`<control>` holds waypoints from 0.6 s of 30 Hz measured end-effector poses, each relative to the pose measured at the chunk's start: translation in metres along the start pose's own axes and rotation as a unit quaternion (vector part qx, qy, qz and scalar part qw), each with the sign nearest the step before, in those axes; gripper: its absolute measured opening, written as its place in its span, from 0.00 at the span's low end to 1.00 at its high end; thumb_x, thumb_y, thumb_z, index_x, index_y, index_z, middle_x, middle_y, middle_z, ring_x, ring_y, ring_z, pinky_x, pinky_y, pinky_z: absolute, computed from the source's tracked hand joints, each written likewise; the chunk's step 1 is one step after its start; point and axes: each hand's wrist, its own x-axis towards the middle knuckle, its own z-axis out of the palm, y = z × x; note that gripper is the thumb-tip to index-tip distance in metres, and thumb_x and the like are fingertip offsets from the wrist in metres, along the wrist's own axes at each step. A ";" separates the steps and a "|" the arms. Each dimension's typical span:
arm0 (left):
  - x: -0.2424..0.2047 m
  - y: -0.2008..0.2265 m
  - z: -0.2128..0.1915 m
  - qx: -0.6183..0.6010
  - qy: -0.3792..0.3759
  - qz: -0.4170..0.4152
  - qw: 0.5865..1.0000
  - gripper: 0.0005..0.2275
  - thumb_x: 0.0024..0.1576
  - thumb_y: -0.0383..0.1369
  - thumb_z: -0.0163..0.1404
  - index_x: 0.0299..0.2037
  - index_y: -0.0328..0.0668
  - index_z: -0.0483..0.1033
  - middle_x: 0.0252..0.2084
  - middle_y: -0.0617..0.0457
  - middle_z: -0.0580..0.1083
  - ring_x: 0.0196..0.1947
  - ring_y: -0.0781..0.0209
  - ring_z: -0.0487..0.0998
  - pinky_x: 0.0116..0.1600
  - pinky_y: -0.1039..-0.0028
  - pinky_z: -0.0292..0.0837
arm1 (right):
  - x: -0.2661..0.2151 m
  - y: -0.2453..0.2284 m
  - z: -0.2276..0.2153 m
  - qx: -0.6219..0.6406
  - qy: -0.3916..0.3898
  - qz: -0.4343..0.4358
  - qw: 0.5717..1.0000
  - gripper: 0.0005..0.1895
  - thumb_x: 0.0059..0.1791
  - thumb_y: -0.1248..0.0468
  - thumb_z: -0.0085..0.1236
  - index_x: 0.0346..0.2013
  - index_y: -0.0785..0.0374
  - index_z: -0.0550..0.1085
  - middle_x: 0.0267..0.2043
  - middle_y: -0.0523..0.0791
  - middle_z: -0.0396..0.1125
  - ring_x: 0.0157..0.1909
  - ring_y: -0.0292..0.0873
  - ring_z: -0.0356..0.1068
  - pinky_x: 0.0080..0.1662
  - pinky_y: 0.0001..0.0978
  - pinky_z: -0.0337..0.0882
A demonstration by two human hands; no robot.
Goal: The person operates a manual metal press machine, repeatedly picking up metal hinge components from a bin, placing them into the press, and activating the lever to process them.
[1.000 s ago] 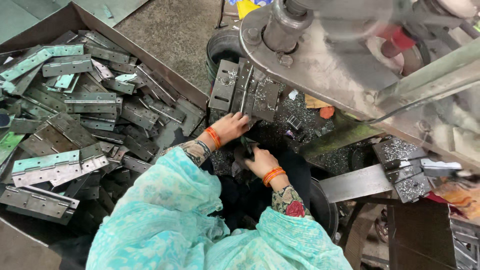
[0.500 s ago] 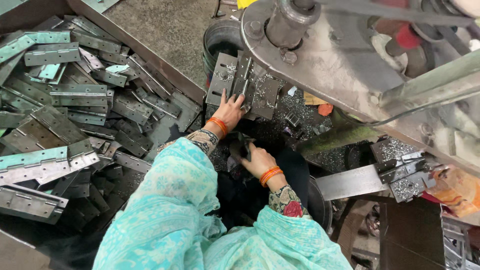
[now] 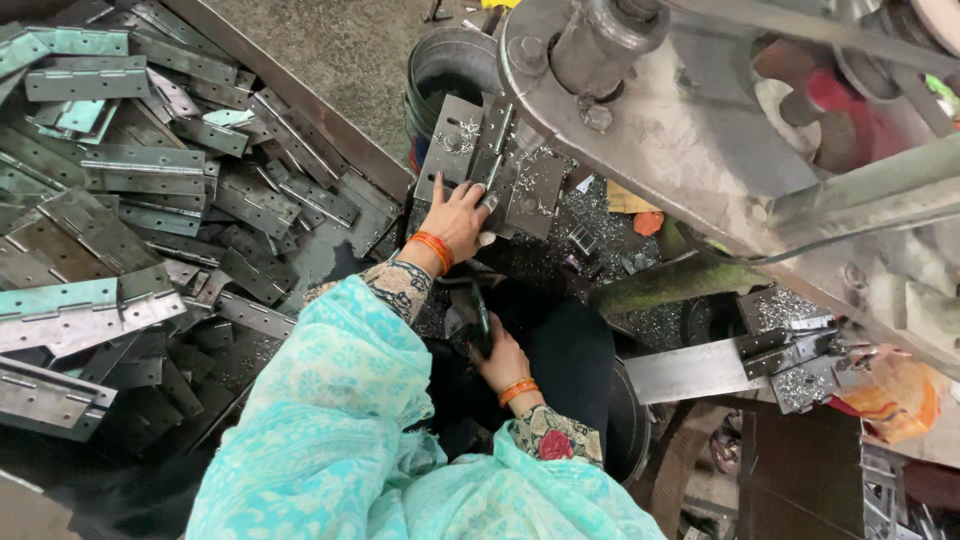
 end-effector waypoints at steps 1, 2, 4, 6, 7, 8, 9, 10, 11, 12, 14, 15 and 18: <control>-0.001 0.001 -0.001 0.006 0.004 -0.016 1.000 0.18 0.58 0.45 0.51 0.50 0.43 0.80 0.64 0.44 0.64 0.70 0.43 0.58 0.69 0.27 0.37 | 0.002 -0.005 -0.009 -0.008 -0.002 -0.013 1.000 0.40 0.44 0.51 0.62 0.69 0.54 0.61 0.53 0.57 0.71 0.52 0.64 0.71 0.50 0.55 0.73; -0.002 0.001 -0.002 0.049 0.026 -0.020 0.998 0.16 0.58 0.43 0.50 0.49 0.43 0.81 0.65 0.46 0.65 0.70 0.43 0.58 0.69 0.27 0.37 | 0.004 -0.012 -0.019 -0.016 -0.006 -0.027 1.000 0.41 0.43 0.52 0.62 0.68 0.56 0.61 0.52 0.57 0.71 0.52 0.64 0.71 0.50 0.55 0.73; -0.003 0.003 0.000 0.131 0.068 -0.029 0.989 0.14 0.59 0.39 0.48 0.47 0.45 0.83 0.66 0.49 0.67 0.70 0.42 0.58 0.69 0.25 0.36 | 0.010 -0.026 -0.044 -0.044 -0.026 -0.041 0.998 0.38 0.43 0.52 0.62 0.66 0.59 0.63 0.51 0.57 0.72 0.52 0.63 0.72 0.50 0.55 0.74; 0.001 0.007 0.003 0.120 0.052 -0.053 0.990 0.15 0.59 0.40 0.46 0.45 0.45 0.84 0.66 0.49 0.67 0.70 0.41 0.58 0.69 0.24 0.36 | 0.021 -0.038 -0.070 -0.086 -0.058 -0.041 0.994 0.33 0.46 0.51 0.61 0.62 0.60 0.67 0.49 0.57 0.73 0.52 0.63 0.72 0.51 0.54 0.74; 0.005 0.008 0.004 0.114 0.044 -0.063 0.990 0.15 0.59 0.41 0.45 0.44 0.45 0.84 0.67 0.49 0.67 0.69 0.41 0.58 0.68 0.24 0.36 | 0.024 -0.043 -0.078 -0.103 -0.068 -0.034 0.992 0.32 0.46 0.51 0.60 0.61 0.61 0.67 0.49 0.57 0.73 0.52 0.63 0.73 0.51 0.54 0.74; 0.010 0.009 0.005 0.123 0.037 -0.072 0.989 0.15 0.59 0.40 0.45 0.44 0.45 0.84 0.67 0.49 0.67 0.69 0.40 0.58 0.68 0.23 0.36 | 0.028 -0.048 -0.084 -0.120 -0.078 -0.030 0.989 0.31 0.46 0.51 0.60 0.61 0.61 0.68 0.48 0.58 0.73 0.51 0.63 0.73 0.51 0.54 0.74; 0.016 0.009 0.005 0.132 0.030 -0.081 0.987 0.14 0.59 0.39 0.45 0.43 0.45 0.84 0.67 0.49 0.67 0.69 0.40 0.57 0.68 0.23 0.36 | 0.031 -0.052 -0.087 -0.137 -0.087 -0.025 0.986 0.31 0.47 0.50 0.60 0.60 0.61 0.68 0.47 0.58 0.73 0.50 0.62 0.74 0.51 0.54 0.74; 0.022 0.009 0.005 0.140 0.023 -0.090 0.986 0.14 0.59 0.38 0.45 0.43 0.45 0.85 0.66 0.49 0.67 0.69 0.40 0.57 0.67 0.22 0.36 | 0.031 -0.054 -0.085 -0.131 -0.081 -0.030 0.988 0.32 0.46 0.51 0.60 0.61 0.61 0.67 0.47 0.58 0.73 0.50 0.63 0.74 0.50 0.54 0.74; 0.027 0.008 0.006 0.146 0.022 -0.089 0.985 0.14 0.60 0.39 0.45 0.44 0.45 0.84 0.66 0.49 0.68 0.69 0.40 0.57 0.67 0.23 0.37 | 0.030 -0.055 -0.081 -0.124 -0.074 -0.034 0.989 0.34 0.44 0.53 0.61 0.62 0.61 0.66 0.47 0.58 0.73 0.50 0.63 0.74 0.50 0.54 0.75; 0.029 0.009 0.008 0.150 0.020 -0.089 0.985 0.15 0.61 0.39 0.45 0.45 0.45 0.84 0.66 0.48 0.68 0.69 0.40 0.57 0.67 0.23 0.37 | 0.026 -0.052 -0.075 -0.118 -0.070 -0.037 0.990 0.35 0.43 0.54 0.62 0.63 0.62 0.65 0.47 0.59 0.73 0.49 0.63 0.74 0.49 0.54 0.75; 0.031 0.010 0.014 0.148 0.026 -0.090 0.984 0.16 0.61 0.41 0.45 0.47 0.44 0.84 0.66 0.48 0.68 0.69 0.40 0.57 0.68 0.24 0.38 | 0.008 -0.045 -0.052 -0.070 -0.030 -0.029 0.997 0.39 0.43 0.53 0.62 0.66 0.59 0.62 0.47 0.59 0.72 0.48 0.65 0.72 0.48 0.56 0.73; 0.030 0.010 0.017 0.143 0.034 -0.091 0.985 0.17 0.61 0.42 0.45 0.48 0.43 0.84 0.66 0.48 0.68 0.69 0.40 0.57 0.68 0.25 0.39 | 0.002 -0.041 -0.043 -0.045 -0.010 -0.024 0.999 0.41 0.42 0.53 0.63 0.68 0.58 0.61 0.47 0.59 0.71 0.47 0.66 0.72 0.47 0.57 0.72; 0.027 0.007 0.020 0.158 0.085 -0.094 0.979 0.18 0.60 0.41 0.44 0.50 0.43 0.83 0.66 0.48 0.67 0.68 0.41 0.58 0.67 0.25 0.40 | 0.001 -0.029 -0.033 -0.022 0.000 -0.009 1.000 0.37 0.44 0.52 0.62 0.65 0.56 0.64 0.48 0.57 0.73 0.49 0.63 0.73 0.48 0.54 0.74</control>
